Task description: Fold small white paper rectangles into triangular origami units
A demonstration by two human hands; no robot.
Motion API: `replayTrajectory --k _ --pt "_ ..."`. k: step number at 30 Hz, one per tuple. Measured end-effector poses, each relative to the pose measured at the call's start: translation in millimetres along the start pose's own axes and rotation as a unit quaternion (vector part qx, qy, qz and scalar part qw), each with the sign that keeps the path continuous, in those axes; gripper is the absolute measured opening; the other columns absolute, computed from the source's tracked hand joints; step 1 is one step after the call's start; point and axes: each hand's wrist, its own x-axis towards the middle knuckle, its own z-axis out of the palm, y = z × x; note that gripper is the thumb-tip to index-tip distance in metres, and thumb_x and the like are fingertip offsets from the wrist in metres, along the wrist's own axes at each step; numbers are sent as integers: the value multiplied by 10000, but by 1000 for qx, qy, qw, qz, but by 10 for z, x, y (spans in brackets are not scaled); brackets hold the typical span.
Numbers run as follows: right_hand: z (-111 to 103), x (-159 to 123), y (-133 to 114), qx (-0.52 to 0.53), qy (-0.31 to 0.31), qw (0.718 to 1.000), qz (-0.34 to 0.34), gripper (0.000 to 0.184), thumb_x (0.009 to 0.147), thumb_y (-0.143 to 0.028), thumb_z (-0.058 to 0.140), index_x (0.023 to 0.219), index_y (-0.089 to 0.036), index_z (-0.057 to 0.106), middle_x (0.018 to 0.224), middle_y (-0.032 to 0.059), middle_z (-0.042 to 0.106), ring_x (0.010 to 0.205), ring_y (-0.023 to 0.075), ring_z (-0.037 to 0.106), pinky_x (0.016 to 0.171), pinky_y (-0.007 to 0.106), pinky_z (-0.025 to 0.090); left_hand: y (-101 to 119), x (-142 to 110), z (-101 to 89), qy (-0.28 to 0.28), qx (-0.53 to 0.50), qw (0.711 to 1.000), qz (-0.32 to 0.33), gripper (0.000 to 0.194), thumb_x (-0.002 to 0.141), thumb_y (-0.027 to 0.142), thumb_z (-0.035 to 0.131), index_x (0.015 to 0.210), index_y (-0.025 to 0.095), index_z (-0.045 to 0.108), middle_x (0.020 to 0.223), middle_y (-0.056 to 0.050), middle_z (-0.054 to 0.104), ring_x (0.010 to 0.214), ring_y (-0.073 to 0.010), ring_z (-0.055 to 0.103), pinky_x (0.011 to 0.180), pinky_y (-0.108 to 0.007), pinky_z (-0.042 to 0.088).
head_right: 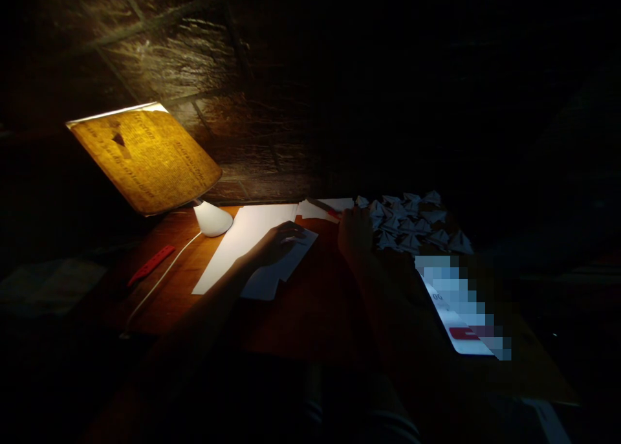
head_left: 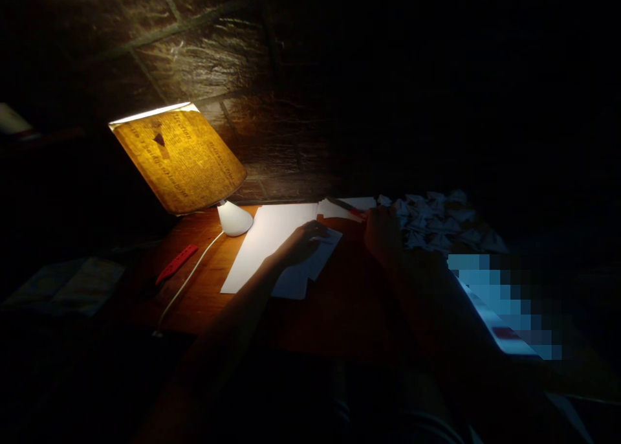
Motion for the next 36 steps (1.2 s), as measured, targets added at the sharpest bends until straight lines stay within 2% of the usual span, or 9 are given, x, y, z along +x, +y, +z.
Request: replayTrajectory --k 9,14,17,19,22,26,30,33,36 --pt "63 -5 -15 -14 19 1000 17 297 910 -102 500 1189 -54 592 1210 269 620 1193 366 501 951 452 423 -146 -19 38 -8 49 998 31 349 860 26 545 1066 187 775 1195 -128 714 1117 -248 698 1006 -465 600" --pt "90 13 19 11 25 1000 -8 318 878 -50 494 1173 -22 609 1215 281 604 1192 371 488 1033 514 400 -159 -22 26 -20 76 996 47 367 877 15 519 1111 180 749 1218 -128 701 1147 -235 691 1015 -448 600" --pt "100 27 28 54 53 997 0 339 855 -46 509 1178 -44 613 1215 275 602 1188 384 499 1022 538 420 -135 -18 19 -23 79 996 46 383 859 4 517 1110 181 745 1215 -124 697 1150 -234 686 1024 -445 595" --pt "92 34 25 93 76 993 9 323 880 -66 497 1181 -71 614 1196 259 608 1136 367 542 978 505 455 -127 -16 18 -27 82 995 47 389 848 0 516 1109 176 745 1213 -126 696 1156 -239 683 1035 -451 589" --pt "55 39 15 129 94 987 31 265 1003 -192 440 1175 -103 621 1171 233 610 1007 320 608 865 424 490 -132 -12 23 -25 87 995 49 379 851 5 517 1109 172 738 1212 -129 698 1157 -241 680 1036 -463 589" --pt "-14 35 4 126 71 988 56 335 1067 -390 443 1138 -130 643 1163 211 604 888 276 642 769 368 482 -161 -10 33 -25 96 994 53 396 832 -3 523 1120 176 729 1211 -124 694 1173 -244 670 1061 -491 580" --pt "-88 9 -11 120 30 989 86 476 997 -542 596 1193 -109 618 1256 261 578 912 301 679 766 377 501 -188 -13 38 -24 95 994 56 436 803 -25 517 1125 183 727 1220 -117 688 1175 -239 670 1063 -494 584" --pt "-164 -8 -34 101 8 989 108 624 911 -534 728 1307 -83 555 1321 303 569 988 350 701 793 402 527 -186 -16 34 -27 99 993 57 416 830 -13 523 1134 188 725 1224 -114 686 1184 -238 667 1074 -499 578" --pt "-244 22 -70 54 -10 992 114 578 906 -471 736 1303 -86 565 1304 297 603 1062 384 696 828 429 545 -170 -15 29 -29 98 993 57 394 846 -4 523 1128 190 719 1209 -110 686 1179 -233 668 1072 -492 577"
